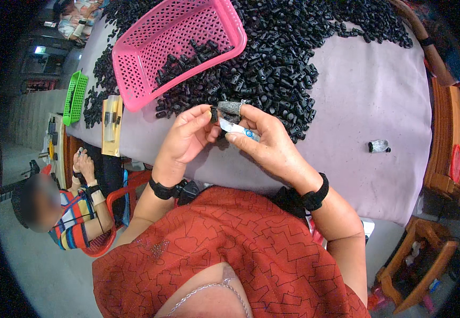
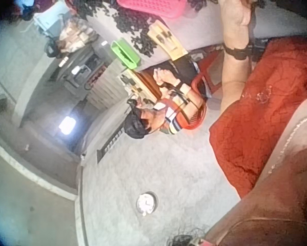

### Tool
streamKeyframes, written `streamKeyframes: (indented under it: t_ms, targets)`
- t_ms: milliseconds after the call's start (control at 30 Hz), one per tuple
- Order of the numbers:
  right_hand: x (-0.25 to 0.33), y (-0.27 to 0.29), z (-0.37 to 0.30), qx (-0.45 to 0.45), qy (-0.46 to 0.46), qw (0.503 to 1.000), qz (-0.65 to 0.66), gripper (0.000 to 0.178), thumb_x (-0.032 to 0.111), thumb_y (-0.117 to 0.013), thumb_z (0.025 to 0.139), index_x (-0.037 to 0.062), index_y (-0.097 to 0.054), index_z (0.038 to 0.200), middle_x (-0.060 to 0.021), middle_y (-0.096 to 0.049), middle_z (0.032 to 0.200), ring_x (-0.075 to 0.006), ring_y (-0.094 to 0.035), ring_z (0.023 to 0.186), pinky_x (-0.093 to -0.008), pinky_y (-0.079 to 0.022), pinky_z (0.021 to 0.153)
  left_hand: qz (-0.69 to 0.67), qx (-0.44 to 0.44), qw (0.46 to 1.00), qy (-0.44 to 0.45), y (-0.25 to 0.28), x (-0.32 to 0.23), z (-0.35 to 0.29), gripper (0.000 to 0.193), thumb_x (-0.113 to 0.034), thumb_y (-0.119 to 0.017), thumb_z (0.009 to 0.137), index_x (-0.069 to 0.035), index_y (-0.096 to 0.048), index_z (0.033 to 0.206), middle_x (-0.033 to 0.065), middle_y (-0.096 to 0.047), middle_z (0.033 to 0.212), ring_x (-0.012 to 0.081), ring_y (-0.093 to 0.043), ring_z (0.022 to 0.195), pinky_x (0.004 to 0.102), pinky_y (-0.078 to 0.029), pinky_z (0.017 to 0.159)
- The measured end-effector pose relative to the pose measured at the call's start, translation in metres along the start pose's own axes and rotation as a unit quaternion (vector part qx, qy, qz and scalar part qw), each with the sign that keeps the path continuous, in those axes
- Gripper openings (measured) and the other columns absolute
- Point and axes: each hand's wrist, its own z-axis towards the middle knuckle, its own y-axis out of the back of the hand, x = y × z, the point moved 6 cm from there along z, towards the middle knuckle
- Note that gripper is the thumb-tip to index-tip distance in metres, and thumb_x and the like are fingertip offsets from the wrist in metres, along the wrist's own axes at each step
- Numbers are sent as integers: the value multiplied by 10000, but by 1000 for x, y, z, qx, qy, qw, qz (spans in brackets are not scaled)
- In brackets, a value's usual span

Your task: Assembling small black plastic components by hand at a workstation.

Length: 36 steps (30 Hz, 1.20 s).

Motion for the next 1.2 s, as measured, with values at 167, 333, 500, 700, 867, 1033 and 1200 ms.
streamKeyframes:
  t_ms: [167, 333, 500, 700, 867, 1033, 1200]
  targets:
    - [-1, -2, 0, 36, -31, 999, 11, 385, 133, -636, 885, -7, -524, 1226, 9, -592, 869, -59, -523, 762, -226, -439, 665, -81, 38, 994, 61, -8, 17, 1, 175, -174, -593, 939, -36, -597, 1047, 34, -639, 841, 114, -611, 686, 244, -500, 611]
    - [0, -4, -1, 29, -28, 998, 38, 422, 124, -641, 886, -4, -506, 1265, 7, -604, 860, -59, -533, 751, -233, -448, 657, -103, 76, 989, 71, -8, 21, 2, 175, -177, -580, 946, -43, -592, 1058, 37, -638, 848, 115, -608, 701, 248, -499, 629]
    - [-4, -3, -2, 52, -33, 998, -12, 414, 115, -646, 881, -1, -515, 1256, -5, -614, 867, -61, -533, 749, -235, -453, 662, -117, 64, 989, 66, -9, 21, 0, 190, -178, -573, 950, -44, -588, 1083, 47, -642, 897, 119, -605, 723, 252, -505, 660]
    - [-6, -1, -1, 19, 0, 1000, 24, 372, 117, -657, 872, -4, -554, 1208, 2, -588, 828, -60, -519, 758, -237, -453, 679, -136, 15, 987, 81, -13, 27, -1, 148, -135, -575, 946, -50, -605, 1064, 46, -650, 839, 136, -632, 688, 259, -531, 625]
    - [-4, -2, -1, 36, -36, 999, 20, 349, 107, -651, 875, -4, -555, 1192, 3, -585, 844, -61, -526, 780, -235, -460, 703, -158, 45, 982, 91, -16, 27, 0, 160, -168, -550, 962, -57, -591, 1069, 32, -617, 812, 132, -604, 719, 273, -517, 663]
    - [-5, -2, -2, 32, -41, 999, 16, 346, 106, -649, 876, -4, -558, 1192, 8, -578, 835, -62, -520, 770, -235, -456, 693, -158, 47, 983, 82, -12, 30, 1, 169, -175, -545, 964, -48, -587, 1067, 30, -608, 824, 131, -580, 709, 275, -495, 654]
    - [-7, 2, -2, 34, -35, 998, -26, 347, 116, -653, 873, -6, -570, 1188, 2, -591, 844, -65, -528, 776, -244, -463, 700, -164, 66, 981, 85, -18, 25, -2, 170, -168, -553, 958, -43, -584, 1068, 31, -599, 825, 132, -562, 710, 273, -476, 649]
